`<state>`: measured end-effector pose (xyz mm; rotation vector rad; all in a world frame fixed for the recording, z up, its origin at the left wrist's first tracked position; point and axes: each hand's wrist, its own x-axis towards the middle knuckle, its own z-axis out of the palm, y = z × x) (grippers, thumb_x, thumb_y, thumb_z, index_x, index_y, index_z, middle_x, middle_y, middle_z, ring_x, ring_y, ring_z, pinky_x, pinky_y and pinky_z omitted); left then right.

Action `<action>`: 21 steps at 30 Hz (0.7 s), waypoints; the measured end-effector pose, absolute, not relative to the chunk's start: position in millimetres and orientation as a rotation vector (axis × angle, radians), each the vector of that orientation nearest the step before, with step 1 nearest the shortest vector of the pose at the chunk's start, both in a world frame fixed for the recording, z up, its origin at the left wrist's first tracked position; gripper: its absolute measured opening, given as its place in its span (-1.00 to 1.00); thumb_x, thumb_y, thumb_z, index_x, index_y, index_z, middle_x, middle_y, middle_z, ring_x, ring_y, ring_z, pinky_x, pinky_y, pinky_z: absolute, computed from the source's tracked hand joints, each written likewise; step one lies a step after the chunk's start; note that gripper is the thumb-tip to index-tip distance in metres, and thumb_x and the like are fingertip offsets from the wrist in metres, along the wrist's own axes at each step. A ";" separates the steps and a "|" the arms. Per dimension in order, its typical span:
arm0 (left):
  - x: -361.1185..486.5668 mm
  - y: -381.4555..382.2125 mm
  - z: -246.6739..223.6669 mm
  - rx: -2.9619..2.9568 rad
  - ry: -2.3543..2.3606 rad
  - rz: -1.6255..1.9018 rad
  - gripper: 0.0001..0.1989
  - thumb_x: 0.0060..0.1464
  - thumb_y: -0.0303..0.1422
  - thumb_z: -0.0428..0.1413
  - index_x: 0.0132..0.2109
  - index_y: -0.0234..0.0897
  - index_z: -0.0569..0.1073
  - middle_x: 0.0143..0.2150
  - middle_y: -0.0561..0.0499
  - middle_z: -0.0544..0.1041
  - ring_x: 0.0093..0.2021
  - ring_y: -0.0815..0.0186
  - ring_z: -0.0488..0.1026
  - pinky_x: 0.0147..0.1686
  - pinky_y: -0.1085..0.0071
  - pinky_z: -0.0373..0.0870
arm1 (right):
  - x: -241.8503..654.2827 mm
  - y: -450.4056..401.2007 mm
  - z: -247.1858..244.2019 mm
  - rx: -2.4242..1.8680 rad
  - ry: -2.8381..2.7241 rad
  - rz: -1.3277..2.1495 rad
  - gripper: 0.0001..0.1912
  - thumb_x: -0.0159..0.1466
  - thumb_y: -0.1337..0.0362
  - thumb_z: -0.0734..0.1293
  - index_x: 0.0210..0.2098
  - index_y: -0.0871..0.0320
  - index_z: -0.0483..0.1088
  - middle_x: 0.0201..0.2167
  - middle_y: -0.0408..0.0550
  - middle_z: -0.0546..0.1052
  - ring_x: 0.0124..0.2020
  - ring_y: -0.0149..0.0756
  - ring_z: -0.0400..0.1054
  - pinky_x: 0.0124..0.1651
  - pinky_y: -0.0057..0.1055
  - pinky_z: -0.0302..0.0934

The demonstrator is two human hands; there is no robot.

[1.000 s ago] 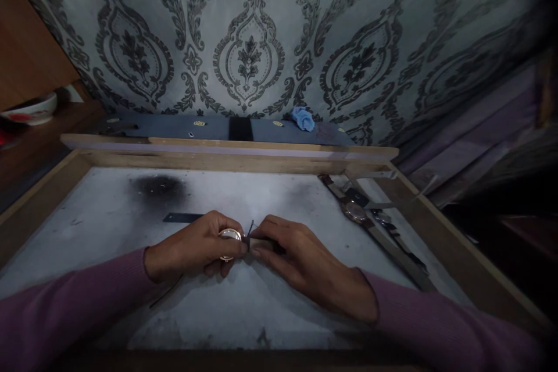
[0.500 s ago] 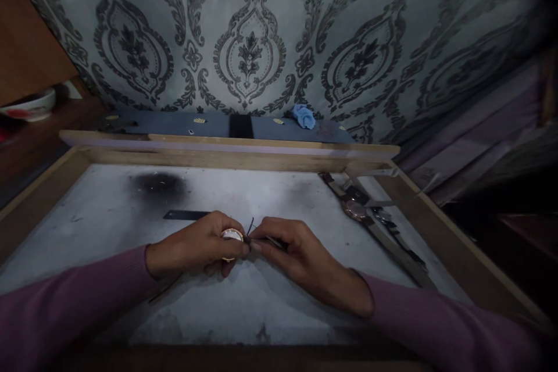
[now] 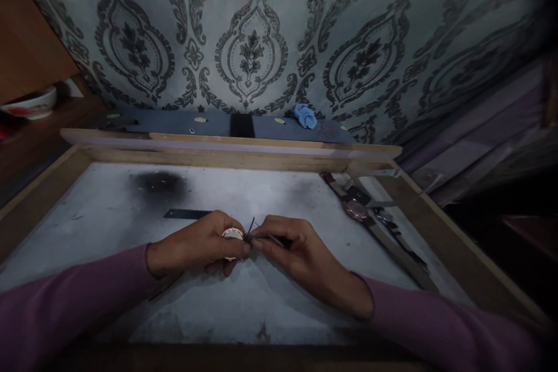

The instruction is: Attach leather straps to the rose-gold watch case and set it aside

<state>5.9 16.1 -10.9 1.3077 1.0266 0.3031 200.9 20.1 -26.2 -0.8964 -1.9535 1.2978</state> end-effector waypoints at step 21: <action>6.4 17.2 -3.6 1.140 1.091 0.315 -0.94 -0.16 -0.42 0.12 -0.48 -0.30 0.37 -0.66 0.16 0.37 -0.69 0.53 0.12 -0.69 0.55 -0.02 | 201.7 28.7 -31.3 -1.072 -1.657 1.714 -0.76 0.14 0.11 0.42 -0.37 0.18 0.57 -0.55 -0.17 0.46 -0.54 -0.47 0.18 -0.46 -0.49 0.10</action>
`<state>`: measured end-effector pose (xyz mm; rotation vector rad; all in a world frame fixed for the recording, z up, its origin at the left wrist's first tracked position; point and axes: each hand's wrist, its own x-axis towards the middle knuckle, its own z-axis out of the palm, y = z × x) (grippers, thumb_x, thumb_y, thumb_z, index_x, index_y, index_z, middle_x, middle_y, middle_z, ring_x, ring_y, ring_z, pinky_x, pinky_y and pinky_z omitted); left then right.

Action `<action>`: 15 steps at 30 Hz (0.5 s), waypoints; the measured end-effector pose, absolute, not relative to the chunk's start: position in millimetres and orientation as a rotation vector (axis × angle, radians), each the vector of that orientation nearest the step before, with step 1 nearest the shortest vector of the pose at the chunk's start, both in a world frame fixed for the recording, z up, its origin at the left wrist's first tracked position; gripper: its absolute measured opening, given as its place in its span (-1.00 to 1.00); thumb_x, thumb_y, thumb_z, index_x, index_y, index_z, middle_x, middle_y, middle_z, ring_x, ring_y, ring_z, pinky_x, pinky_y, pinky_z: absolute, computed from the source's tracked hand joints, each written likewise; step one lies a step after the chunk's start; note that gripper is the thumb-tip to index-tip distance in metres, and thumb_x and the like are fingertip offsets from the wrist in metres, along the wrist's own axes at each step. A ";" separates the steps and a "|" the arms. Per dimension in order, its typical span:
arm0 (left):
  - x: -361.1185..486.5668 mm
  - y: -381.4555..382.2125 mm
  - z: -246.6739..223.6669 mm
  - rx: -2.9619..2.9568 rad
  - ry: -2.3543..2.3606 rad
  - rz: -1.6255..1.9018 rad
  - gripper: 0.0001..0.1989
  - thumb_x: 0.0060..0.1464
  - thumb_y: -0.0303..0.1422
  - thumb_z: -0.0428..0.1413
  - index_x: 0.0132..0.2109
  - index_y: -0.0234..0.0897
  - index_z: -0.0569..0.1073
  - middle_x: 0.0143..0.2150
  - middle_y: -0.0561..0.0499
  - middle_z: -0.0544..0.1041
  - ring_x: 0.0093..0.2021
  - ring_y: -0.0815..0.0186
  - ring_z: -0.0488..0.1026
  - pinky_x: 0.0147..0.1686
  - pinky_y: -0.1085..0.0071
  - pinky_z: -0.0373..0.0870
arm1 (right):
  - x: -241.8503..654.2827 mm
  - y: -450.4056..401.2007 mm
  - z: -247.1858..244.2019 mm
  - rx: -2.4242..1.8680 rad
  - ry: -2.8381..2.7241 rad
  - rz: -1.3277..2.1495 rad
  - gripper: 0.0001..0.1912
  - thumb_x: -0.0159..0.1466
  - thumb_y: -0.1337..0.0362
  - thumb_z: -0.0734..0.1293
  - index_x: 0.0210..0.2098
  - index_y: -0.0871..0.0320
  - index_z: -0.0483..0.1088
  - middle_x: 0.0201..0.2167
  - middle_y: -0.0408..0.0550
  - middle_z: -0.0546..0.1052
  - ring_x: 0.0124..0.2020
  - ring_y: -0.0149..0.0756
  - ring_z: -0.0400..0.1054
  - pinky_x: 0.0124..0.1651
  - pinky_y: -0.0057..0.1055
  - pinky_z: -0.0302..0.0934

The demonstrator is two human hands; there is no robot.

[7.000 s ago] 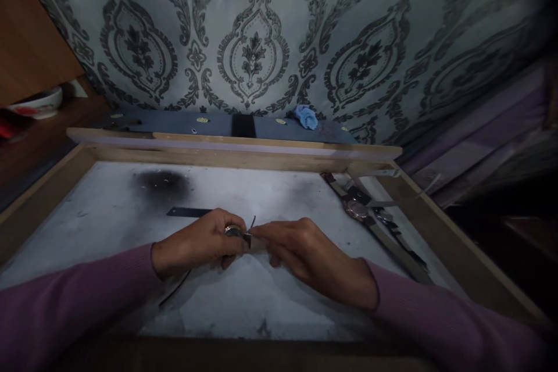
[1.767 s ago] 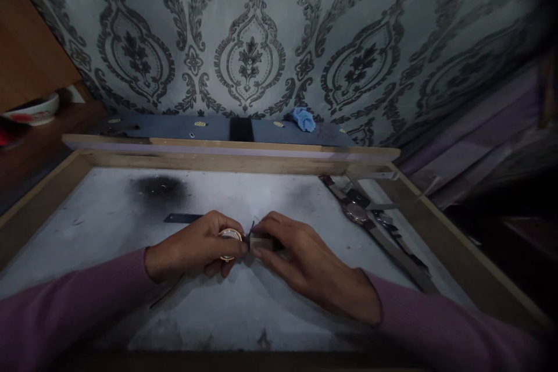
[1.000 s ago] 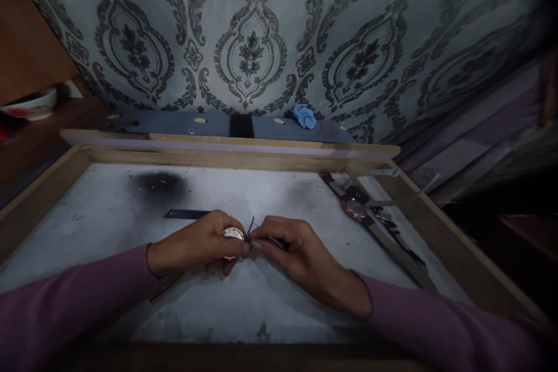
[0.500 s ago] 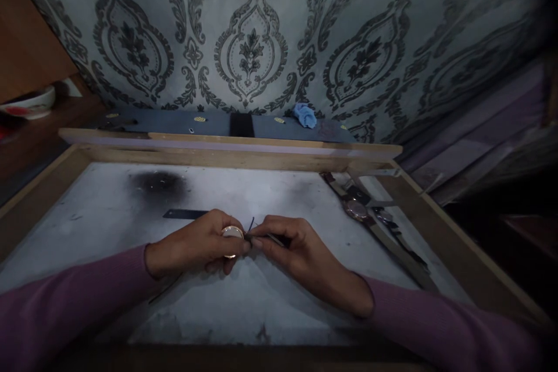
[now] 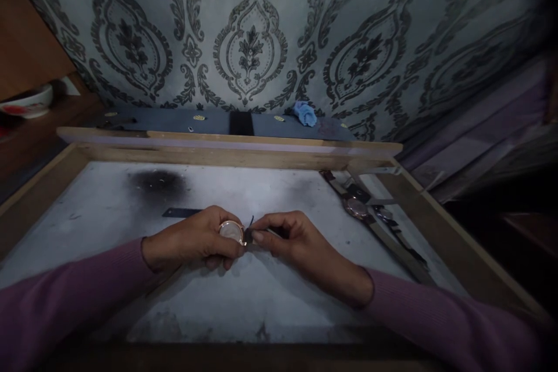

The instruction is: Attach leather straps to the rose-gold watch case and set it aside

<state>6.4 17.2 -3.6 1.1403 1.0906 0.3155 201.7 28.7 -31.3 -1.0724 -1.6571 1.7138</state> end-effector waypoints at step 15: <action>7.0 16.4 -3.7 1.109 1.091 0.305 -0.94 -0.18 -0.44 0.11 -0.44 -0.30 0.38 -0.69 0.19 0.33 -0.70 0.53 0.10 -0.70 0.56 -0.03 | 199.3 28.3 -24.7 -1.078 -1.469 1.850 -0.75 0.04 0.09 0.49 -0.45 0.18 0.55 -0.63 -0.24 0.35 -0.60 -0.54 0.03 -0.59 -0.56 -0.05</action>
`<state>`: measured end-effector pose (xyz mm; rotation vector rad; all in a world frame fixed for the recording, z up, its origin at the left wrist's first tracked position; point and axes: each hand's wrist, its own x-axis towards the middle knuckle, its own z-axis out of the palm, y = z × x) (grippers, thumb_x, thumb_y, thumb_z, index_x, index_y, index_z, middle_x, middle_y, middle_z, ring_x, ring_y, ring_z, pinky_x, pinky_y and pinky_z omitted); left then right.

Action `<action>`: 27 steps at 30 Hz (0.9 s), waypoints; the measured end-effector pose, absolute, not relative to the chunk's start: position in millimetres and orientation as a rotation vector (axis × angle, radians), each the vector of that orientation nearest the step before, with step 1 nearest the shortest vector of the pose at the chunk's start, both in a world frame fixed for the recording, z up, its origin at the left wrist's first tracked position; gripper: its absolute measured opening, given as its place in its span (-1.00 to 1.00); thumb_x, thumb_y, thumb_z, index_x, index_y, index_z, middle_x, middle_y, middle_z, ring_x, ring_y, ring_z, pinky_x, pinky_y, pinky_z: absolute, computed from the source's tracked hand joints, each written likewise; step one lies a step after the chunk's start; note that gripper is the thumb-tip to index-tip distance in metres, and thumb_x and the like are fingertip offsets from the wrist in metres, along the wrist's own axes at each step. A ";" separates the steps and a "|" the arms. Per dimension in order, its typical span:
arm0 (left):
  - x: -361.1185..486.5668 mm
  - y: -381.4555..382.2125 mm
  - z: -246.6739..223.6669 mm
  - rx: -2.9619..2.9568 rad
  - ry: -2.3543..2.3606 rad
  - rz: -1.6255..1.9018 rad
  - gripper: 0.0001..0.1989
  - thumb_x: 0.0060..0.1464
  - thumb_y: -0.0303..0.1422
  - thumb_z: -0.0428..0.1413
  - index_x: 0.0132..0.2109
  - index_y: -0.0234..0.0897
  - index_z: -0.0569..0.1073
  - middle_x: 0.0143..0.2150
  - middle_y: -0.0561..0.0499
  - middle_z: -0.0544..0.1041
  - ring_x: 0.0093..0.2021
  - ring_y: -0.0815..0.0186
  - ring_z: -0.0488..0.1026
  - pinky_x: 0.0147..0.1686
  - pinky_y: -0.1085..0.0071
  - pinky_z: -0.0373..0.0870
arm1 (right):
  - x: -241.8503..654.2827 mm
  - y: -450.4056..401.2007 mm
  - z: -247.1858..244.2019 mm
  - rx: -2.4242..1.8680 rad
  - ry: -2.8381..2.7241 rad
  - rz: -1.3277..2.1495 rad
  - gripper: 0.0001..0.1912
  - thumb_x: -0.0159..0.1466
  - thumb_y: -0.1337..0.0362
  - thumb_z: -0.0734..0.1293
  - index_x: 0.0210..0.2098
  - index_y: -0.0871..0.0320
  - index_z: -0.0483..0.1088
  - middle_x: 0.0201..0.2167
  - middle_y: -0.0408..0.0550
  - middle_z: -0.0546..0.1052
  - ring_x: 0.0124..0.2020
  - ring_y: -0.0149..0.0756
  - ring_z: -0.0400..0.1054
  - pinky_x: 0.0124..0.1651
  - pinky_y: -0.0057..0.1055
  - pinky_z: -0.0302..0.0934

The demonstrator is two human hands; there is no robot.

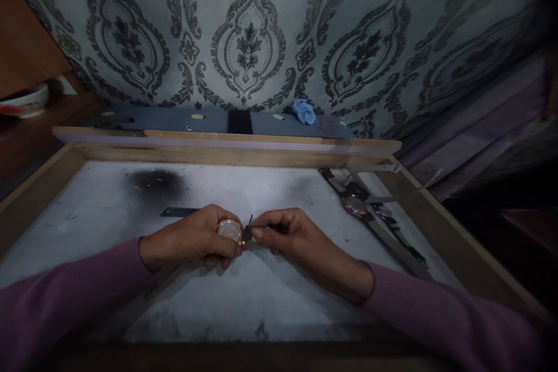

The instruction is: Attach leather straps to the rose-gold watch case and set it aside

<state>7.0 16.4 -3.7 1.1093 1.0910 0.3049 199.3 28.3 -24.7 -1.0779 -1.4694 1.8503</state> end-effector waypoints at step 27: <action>13.1 2.7 -22.3 1.307 1.192 0.395 -0.93 -0.12 -0.41 0.05 -0.40 -0.28 0.31 -0.61 0.24 0.13 -0.64 0.53 0.08 -0.71 0.62 0.10 | 204.1 29.0 -28.0 -1.055 -1.626 1.806 -0.85 0.14 0.24 0.40 -0.43 0.22 0.52 -0.58 -0.21 0.39 -0.53 -0.49 0.14 -0.44 -0.49 0.04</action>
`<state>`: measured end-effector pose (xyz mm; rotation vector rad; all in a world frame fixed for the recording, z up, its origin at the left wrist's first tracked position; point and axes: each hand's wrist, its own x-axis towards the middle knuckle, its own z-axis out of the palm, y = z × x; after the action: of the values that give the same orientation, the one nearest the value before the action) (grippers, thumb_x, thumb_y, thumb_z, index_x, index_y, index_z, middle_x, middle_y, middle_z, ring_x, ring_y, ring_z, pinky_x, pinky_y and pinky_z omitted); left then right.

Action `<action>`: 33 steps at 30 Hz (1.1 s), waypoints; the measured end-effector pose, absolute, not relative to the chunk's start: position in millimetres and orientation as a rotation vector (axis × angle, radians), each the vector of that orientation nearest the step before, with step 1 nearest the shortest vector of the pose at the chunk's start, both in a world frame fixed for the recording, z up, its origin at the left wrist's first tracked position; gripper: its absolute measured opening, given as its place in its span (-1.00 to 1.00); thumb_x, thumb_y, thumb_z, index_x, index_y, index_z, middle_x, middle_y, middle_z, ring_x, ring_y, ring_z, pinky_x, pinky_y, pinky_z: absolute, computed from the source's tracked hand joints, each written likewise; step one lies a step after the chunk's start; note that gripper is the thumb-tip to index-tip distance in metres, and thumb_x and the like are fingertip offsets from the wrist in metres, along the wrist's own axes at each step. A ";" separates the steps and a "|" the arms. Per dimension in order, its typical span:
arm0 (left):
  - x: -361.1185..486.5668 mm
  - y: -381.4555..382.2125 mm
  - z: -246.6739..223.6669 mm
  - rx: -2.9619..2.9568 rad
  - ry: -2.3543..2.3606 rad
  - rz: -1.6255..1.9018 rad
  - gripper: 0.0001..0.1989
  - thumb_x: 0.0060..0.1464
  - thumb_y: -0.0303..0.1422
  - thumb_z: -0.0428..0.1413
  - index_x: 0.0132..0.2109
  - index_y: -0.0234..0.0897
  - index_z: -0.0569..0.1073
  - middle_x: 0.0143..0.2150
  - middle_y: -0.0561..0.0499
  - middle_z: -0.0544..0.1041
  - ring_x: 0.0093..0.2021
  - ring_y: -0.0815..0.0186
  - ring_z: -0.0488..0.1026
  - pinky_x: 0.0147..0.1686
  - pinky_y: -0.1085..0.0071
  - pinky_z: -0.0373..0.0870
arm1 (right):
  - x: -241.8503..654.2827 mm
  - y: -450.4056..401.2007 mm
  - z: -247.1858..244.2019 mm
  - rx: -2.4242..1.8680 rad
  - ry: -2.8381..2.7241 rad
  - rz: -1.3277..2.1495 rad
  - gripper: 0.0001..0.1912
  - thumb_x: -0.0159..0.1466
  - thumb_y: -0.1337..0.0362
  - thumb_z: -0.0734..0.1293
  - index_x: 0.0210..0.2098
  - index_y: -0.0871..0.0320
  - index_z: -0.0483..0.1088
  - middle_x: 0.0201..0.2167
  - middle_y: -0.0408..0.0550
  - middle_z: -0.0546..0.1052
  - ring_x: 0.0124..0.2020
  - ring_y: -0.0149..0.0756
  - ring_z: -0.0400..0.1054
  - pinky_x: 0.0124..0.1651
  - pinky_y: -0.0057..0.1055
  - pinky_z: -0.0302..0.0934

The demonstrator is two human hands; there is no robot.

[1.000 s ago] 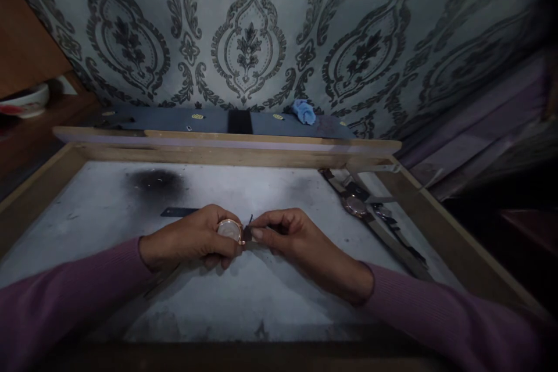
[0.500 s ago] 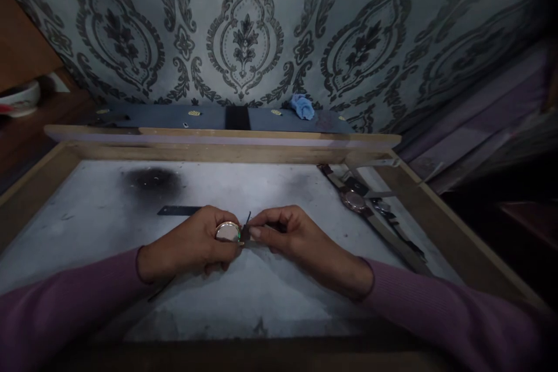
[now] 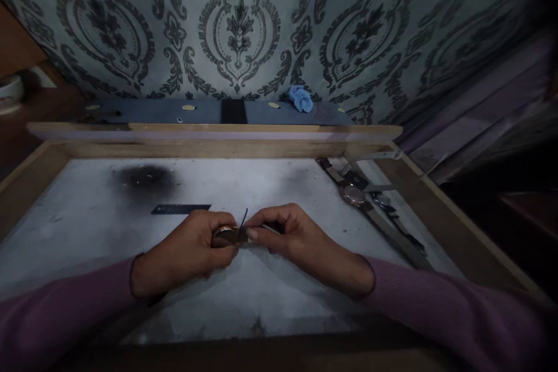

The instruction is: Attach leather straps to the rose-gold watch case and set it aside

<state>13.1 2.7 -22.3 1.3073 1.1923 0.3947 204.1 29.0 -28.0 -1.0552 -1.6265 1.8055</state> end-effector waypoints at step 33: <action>10.6 -1.4 -29.7 1.488 1.165 0.544 -0.87 0.04 -0.47 0.02 -0.28 -0.20 0.20 -0.56 0.25 0.29 -0.66 0.54 0.14 -0.70 0.63 0.11 | 205.0 29.2 -28.4 -1.069 -1.561 1.835 -0.82 0.11 0.21 0.43 -0.42 0.22 0.56 -0.60 -0.20 0.37 -0.54 -0.48 0.10 -0.47 -0.49 -0.01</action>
<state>10.6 -1.4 -29.7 1.4876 1.1649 0.5443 205.0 29.2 -28.4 -1.0693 -1.5614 1.8355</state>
